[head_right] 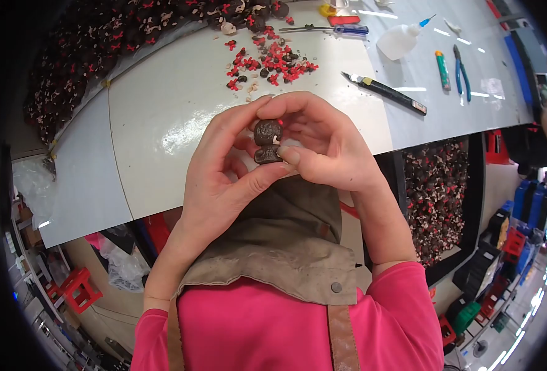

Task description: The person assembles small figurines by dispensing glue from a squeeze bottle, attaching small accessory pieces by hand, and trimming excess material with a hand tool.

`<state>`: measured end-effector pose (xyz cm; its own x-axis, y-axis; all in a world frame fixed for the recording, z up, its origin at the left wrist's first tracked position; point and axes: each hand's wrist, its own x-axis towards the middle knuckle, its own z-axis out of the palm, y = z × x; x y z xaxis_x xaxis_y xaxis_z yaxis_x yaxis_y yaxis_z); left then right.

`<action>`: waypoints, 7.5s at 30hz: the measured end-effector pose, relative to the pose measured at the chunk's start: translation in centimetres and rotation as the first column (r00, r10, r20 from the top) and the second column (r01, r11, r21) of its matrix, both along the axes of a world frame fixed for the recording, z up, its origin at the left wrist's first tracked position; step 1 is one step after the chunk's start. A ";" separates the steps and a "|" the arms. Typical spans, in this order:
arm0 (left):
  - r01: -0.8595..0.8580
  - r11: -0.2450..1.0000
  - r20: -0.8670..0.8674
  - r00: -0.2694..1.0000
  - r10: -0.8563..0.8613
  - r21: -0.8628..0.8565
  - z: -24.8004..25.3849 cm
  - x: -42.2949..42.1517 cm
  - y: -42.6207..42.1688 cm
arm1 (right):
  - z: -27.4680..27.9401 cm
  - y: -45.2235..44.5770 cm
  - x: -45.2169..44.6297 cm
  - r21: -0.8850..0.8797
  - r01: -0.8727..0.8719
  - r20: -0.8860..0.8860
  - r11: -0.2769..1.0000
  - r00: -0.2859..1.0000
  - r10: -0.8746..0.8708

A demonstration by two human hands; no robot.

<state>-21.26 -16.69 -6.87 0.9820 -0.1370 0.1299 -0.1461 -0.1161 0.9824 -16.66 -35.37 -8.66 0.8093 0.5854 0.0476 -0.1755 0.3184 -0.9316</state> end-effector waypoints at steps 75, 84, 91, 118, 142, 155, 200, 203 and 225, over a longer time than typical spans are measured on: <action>-0.027 0.993 0.085 0.996 0.037 -0.116 -0.2 -0.4 0.0 | -0.6 0.1 -0.4 -0.142 0.108 0.082 0.984 0.992 -0.097; -0.081 0.992 -0.074 0.994 0.074 -0.098 -2.1 -0.7 -1.1 | 0.6 -0.2 -0.1 0.011 -0.023 0.126 1.000 0.992 0.021; -0.122 0.992 0.008 0.993 0.122 0.040 -0.4 -1.0 -2.1 | 0.3 0.6 0.0 0.019 -0.016 0.145 1.000 0.989 0.013; -0.145 0.989 0.104 0.984 0.141 0.025 1.0 -1.9 -2.3 | 0.1 1.6 0.2 0.081 -0.012 0.173 0.997 0.985 -0.002; -0.122 0.992 0.131 0.984 0.119 0.011 1.1 -2.3 -1.4 | 0.8 1.9 -0.2 -0.007 0.022 0.164 1.000 0.986 -0.021; -0.007 0.999 0.123 0.992 0.011 -0.034 -0.6 -1.2 -1.0 | 0.2 1.4 0.3 -0.046 -0.044 0.230 0.998 0.972 0.053; 0.006 1.000 0.055 0.998 -0.005 -0.007 -1.7 -0.8 0.3 | 0.6 1.0 -0.7 -0.027 0.082 0.165 0.996 0.983 -0.076; 0.031 0.993 0.010 0.999 -0.030 -0.115 -1.2 -0.8 0.2 | -0.1 1.0 -0.8 -0.033 0.137 0.293 0.990 0.948 -0.122; -0.026 0.889 -0.260 0.960 -0.106 -0.457 0.2 -1.9 0.4 | 0.4 1.7 -1.0 -0.174 0.212 0.434 0.962 0.893 -0.119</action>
<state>-23.20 -16.24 -6.64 0.9823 -0.1683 -0.0827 0.1380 0.3499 0.9266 -17.68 -33.70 -8.24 0.8283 0.4787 0.2913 0.2800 0.0968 -0.9551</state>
